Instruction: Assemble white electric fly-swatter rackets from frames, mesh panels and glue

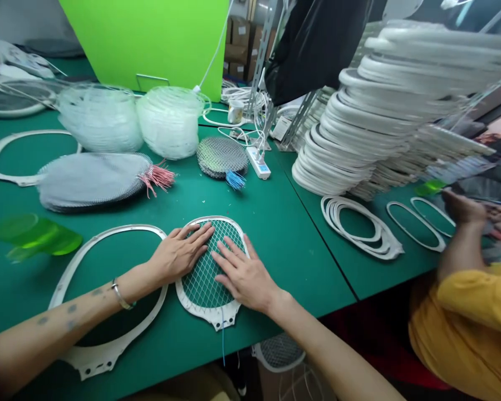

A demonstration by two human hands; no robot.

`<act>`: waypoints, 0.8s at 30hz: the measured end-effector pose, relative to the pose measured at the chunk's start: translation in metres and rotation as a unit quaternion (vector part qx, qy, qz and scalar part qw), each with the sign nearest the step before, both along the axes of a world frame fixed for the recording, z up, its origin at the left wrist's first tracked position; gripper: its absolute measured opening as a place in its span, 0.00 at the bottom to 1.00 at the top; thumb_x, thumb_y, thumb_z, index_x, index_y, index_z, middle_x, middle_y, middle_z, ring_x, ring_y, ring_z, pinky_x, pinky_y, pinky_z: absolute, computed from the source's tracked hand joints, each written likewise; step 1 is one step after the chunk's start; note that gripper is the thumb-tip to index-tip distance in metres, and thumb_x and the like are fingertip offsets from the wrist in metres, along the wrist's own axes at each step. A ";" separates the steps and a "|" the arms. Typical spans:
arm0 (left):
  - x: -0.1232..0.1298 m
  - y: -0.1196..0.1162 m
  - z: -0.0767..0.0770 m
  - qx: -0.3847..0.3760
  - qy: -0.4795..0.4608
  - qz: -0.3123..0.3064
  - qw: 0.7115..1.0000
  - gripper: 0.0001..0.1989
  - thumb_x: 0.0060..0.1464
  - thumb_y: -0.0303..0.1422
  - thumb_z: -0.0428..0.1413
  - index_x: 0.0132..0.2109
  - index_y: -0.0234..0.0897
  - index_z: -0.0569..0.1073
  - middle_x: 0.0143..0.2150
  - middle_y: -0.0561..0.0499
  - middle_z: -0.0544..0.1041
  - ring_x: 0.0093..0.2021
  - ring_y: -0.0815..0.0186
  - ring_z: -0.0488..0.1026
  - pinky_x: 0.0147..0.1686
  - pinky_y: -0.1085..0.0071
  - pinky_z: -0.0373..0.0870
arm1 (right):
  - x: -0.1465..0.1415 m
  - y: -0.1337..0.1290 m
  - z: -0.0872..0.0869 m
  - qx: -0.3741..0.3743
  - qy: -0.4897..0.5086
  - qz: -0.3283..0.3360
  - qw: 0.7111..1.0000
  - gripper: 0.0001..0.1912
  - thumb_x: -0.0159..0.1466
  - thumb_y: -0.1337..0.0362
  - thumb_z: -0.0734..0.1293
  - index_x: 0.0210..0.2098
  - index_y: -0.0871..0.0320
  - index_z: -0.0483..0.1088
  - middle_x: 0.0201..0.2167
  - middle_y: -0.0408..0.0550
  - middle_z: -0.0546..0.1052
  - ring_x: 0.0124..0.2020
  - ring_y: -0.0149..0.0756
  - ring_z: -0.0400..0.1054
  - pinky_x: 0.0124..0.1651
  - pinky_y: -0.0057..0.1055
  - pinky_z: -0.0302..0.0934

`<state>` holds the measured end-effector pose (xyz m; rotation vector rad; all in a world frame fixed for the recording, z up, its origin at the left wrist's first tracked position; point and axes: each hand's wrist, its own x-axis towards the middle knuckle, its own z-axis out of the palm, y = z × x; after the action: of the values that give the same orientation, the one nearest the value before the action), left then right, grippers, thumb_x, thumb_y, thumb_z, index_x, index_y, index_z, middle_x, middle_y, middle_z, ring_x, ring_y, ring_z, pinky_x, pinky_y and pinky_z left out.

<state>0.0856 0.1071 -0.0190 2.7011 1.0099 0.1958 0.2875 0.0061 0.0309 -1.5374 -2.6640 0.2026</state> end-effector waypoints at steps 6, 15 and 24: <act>0.001 0.006 0.000 0.010 0.008 -0.002 1.000 0.26 0.69 0.39 0.37 0.70 0.38 0.53 0.72 0.50 0.53 0.67 0.50 0.54 0.60 0.54 0.54 | -0.001 0.002 -0.019 -0.107 -0.051 0.071 0.990 0.41 0.69 0.46 0.57 0.71 0.57 0.35 0.72 0.50 0.35 0.72 0.42 0.26 0.71 0.51 0.32; -0.020 -0.103 0.044 0.073 -0.102 -0.271 0.954 0.16 0.64 0.32 0.47 0.55 0.38 0.73 0.56 0.46 0.75 0.59 0.57 0.67 0.63 0.57 0.56 | 0.002 0.004 -0.026 -0.147 -0.025 0.067 0.987 0.39 0.70 0.47 0.57 0.71 0.54 0.33 0.72 0.49 0.31 0.72 0.41 0.24 0.71 0.49 0.27; 0.007 -0.142 0.046 0.203 -0.043 -0.376 0.903 0.11 0.62 0.28 0.50 0.42 0.29 0.77 0.41 0.40 0.80 0.40 0.57 0.76 0.46 0.56 0.69 | 0.004 0.011 -0.028 -0.207 -0.008 0.071 0.976 0.39 0.70 0.43 0.52 0.71 0.54 0.32 0.71 0.49 0.28 0.72 0.43 0.20 0.70 0.49 0.20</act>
<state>0.0927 -0.0348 0.0269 3.1819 -0.1759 0.3998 0.2913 0.0169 0.0034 -1.4351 -2.8774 0.8015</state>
